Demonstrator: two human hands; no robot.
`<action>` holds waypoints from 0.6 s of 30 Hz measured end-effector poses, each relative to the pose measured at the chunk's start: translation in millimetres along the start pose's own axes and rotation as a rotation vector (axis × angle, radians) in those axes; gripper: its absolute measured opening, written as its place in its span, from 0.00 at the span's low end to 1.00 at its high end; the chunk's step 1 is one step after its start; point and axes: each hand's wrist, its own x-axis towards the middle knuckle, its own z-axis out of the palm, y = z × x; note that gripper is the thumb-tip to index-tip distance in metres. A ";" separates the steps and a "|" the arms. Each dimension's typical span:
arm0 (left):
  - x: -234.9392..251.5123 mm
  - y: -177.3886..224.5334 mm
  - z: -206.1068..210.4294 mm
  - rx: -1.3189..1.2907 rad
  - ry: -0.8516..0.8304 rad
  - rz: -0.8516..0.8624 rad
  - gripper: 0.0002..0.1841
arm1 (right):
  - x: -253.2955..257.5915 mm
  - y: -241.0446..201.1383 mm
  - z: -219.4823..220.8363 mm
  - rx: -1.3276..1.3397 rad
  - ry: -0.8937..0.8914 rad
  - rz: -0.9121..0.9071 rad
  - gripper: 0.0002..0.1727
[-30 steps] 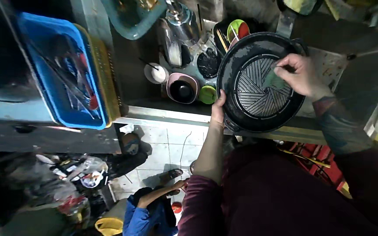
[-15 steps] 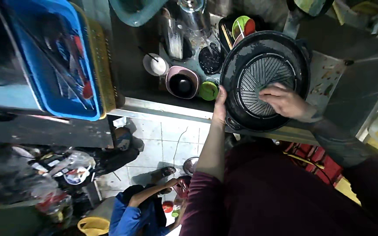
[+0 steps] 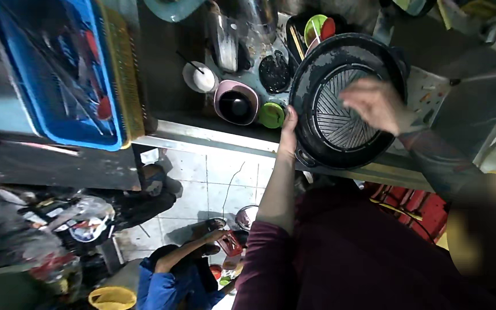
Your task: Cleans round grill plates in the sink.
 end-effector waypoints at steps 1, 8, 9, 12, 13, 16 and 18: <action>0.6 0.0 -0.7 0.006 0.003 0.000 0.31 | -4.4 -4.2 5.4 0.002 -0.026 -0.084 0.14; 3.9 -6.7 -8.8 -0.007 -0.026 -0.004 0.34 | 4.8 4.6 0.2 -0.030 -0.013 -0.028 0.14; 2.6 -5.7 -8.0 -0.004 -0.022 -0.001 0.33 | -0.1 1.7 8.9 -0.004 -0.039 -0.125 0.12; 0.8 -1.0 -1.9 0.022 0.003 -0.006 0.31 | 10.1 12.5 1.1 -0.004 -0.050 -0.084 0.14; -0.4 1.4 1.3 0.037 0.017 -0.009 0.30 | 20.7 14.4 -3.7 -0.017 -0.021 -0.002 0.14; 1.4 -3.1 -4.5 0.001 -0.016 0.008 0.32 | 29.1 -8.3 9.1 -0.037 -0.063 0.007 0.12; 1.7 -3.5 -4.2 -0.003 -0.004 -0.004 0.32 | 20.2 -21.3 23.2 -0.023 -0.151 -0.157 0.12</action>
